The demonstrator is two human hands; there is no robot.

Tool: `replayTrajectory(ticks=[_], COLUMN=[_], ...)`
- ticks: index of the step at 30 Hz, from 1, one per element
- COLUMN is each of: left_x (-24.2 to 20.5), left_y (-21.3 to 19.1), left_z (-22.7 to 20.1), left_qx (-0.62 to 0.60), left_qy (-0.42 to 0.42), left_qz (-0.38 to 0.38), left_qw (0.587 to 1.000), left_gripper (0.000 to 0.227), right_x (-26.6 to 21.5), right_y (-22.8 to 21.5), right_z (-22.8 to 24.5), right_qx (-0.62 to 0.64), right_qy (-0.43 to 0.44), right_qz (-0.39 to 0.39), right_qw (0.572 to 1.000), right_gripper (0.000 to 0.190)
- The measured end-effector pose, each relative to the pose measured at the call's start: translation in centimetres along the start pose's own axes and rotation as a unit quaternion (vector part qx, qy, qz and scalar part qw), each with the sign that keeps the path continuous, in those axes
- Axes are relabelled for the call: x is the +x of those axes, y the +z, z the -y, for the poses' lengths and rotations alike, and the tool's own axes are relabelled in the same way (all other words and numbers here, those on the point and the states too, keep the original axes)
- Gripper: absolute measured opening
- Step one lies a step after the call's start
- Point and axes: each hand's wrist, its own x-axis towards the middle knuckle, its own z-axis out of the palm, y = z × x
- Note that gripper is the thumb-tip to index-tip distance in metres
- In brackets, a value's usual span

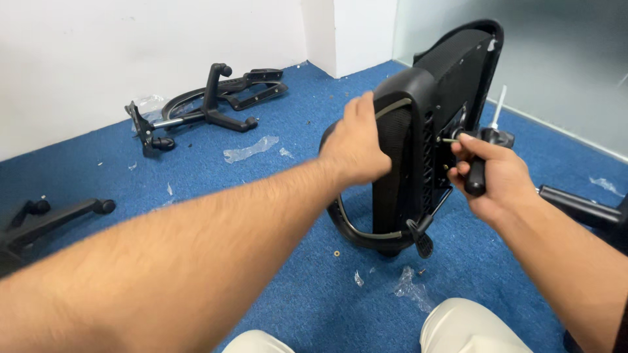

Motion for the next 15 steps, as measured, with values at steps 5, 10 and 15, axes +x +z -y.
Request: replayTrajectory(ticks=[5,10,15], left_x=[7.5,9.6,10.8], left_y=[-1.9,-3.3,-3.4], left_z=[-0.2,-0.5,0.3], left_qx=[0.094,0.082,0.132], left_qy=[0.107,0.123,0.119], left_qz=[0.097,0.196,0.186], left_qw=[0.985,0.969,0.966], left_gripper=[0.115,0.114,0.088], right_x=[1.5,2.8,2.9], right_y=[0.7,2.2,3.0], right_z=[0.1,0.4,0.0], right_qx=[0.009,0.016,-0.008], right_qy=[0.004,0.004,-0.001], right_qz=[0.062,0.107,0.086], right_qw=[0.998,0.994,0.996], right_gripper=[0.01,0.012,0.014])
